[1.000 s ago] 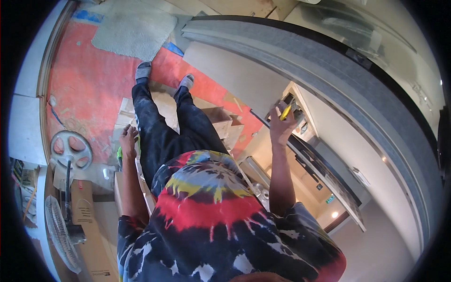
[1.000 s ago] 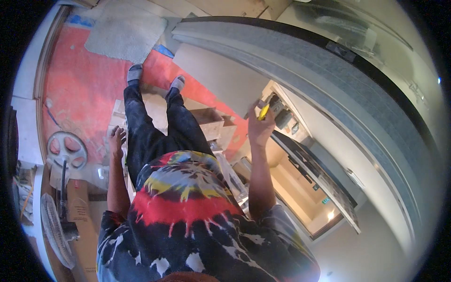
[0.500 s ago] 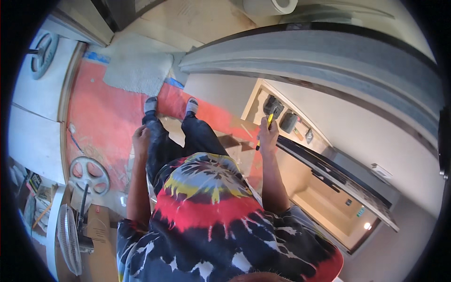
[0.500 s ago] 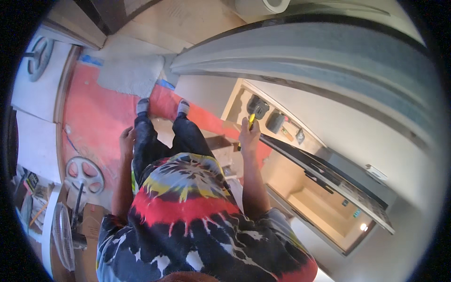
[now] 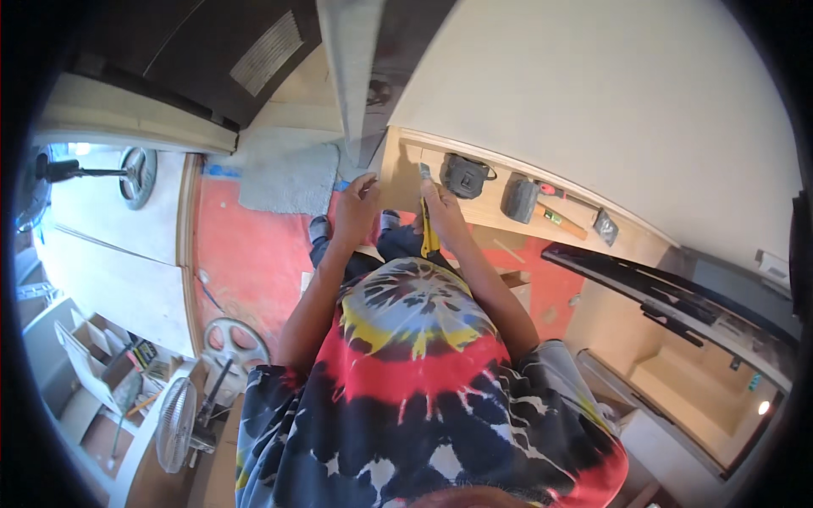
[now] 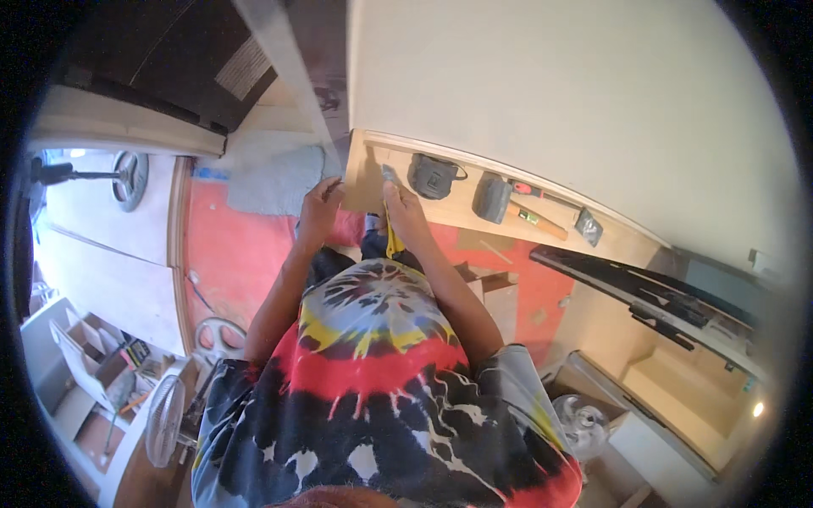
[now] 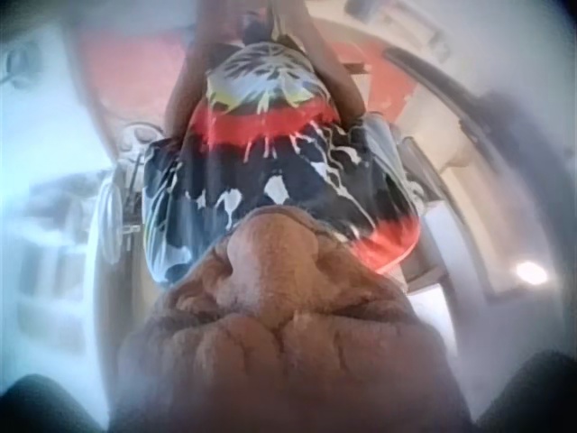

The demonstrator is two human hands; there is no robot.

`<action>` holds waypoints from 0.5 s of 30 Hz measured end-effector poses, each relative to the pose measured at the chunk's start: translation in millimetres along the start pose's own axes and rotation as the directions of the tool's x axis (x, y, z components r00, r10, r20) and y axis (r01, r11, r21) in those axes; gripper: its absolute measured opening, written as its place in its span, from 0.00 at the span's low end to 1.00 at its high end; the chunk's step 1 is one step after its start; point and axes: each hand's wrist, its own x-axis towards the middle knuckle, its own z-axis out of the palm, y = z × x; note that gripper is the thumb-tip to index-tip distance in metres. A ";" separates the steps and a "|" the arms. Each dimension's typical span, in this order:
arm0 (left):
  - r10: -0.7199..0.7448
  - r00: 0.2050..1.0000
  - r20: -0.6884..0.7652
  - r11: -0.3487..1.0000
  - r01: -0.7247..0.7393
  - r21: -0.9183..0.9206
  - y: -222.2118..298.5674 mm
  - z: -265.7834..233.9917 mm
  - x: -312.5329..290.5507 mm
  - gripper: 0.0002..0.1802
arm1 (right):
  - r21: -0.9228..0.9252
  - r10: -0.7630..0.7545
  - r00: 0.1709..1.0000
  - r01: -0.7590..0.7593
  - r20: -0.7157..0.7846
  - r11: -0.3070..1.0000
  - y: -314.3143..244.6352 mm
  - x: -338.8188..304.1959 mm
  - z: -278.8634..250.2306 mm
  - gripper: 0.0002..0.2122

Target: The person installs a wooden cabinet frame against a wall, using a rubber mallet to tap the pieces into place. They then use a utility knife to trim excess material and a scraper to smooth the edges of the installed wood.

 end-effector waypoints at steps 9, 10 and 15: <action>0.012 0.996 -0.093 0.984 0.005 0.176 6.5 -12.6 -49.8 0.20 | -0.845 -0.439 0.881 0.363 0.174 0.393 -5.4 24.1 11.9 0.20; 0.062 0.994 -0.090 0.985 -0.046 0.169 8.4 -6.5 -51.0 0.20 | -0.869 -0.393 0.910 0.295 0.130 0.396 -10.7 28.5 8.6 0.18; -0.003 0.999 -0.047 0.984 0.012 0.177 46.2 6.4 -59.4 0.20 | -0.894 -0.375 0.922 0.247 0.097 0.375 -18.8 55.3 4.5 0.14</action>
